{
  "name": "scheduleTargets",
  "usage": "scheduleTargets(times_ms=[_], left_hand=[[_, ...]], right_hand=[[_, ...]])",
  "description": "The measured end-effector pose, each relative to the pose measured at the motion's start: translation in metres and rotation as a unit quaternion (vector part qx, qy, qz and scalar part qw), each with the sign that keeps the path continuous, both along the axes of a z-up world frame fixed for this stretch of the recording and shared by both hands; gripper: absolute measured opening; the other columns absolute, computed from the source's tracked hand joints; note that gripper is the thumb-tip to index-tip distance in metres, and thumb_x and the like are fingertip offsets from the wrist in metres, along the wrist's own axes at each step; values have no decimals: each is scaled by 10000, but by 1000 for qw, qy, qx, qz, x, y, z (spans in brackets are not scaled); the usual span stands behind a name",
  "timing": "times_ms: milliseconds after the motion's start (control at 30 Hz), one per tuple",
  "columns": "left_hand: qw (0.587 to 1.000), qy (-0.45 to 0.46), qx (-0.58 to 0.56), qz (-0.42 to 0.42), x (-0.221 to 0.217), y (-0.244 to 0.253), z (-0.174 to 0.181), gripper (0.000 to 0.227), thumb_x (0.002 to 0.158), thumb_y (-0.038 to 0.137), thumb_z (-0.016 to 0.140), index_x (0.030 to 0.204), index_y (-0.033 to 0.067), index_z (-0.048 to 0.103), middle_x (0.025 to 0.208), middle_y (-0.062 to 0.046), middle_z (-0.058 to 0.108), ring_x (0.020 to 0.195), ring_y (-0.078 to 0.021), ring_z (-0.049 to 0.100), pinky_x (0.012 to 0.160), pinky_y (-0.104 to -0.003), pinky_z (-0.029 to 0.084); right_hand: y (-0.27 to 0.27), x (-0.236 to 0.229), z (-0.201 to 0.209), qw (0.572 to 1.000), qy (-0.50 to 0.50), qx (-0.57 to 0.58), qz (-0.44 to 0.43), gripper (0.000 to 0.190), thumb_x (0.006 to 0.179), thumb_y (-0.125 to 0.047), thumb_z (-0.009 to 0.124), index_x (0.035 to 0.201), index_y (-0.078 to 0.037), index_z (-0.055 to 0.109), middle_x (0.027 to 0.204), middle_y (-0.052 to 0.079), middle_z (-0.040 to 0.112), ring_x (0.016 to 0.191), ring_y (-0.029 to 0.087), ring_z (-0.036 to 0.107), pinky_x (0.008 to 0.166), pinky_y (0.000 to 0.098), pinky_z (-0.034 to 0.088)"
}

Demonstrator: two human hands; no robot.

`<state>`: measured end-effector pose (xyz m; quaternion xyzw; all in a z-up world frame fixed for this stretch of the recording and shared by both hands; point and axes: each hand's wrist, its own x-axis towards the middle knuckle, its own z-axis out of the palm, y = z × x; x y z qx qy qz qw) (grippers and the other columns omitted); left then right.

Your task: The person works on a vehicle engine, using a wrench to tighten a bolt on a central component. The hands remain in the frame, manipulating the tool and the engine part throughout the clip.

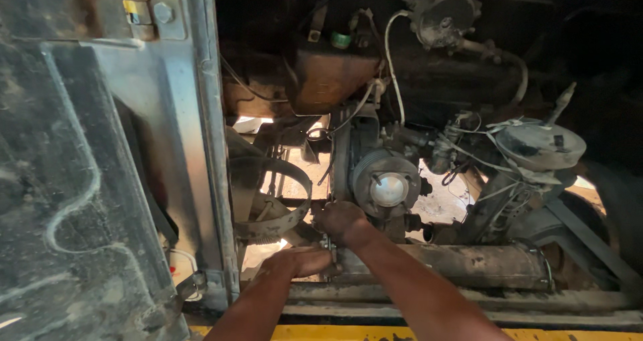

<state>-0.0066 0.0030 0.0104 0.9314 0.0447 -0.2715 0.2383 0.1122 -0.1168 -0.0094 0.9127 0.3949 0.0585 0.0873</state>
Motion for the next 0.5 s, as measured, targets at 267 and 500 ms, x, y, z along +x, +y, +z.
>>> scheduleTargets(times_ms=[267, 500], left_hand=[[998, -14, -32, -50, 22, 8, -29, 865, 868, 648, 522, 1576, 168, 397, 1681, -84, 315, 1522, -303, 342, 1208, -475, 305], [995, -42, -32, -83, 11, 3, -16, 725, 839, 636, 472, 1364, 173, 661, 1530, -82, 550, 1393, -301, 522, 1118, -477, 385]], right_hand=[[11, 33, -28, 997, 23, 29, -66, 358, 1035, -267, 469, 1313, -76, 589, 1202, 191, 723, 1080, 348, 719, 912, 504, 568], [14, 47, -38, 993, 0, 63, -103, 310, 975, -252, 530, 1176, -91, 701, 1184, 163, 705, 1115, 339, 697, 892, 475, 576]])
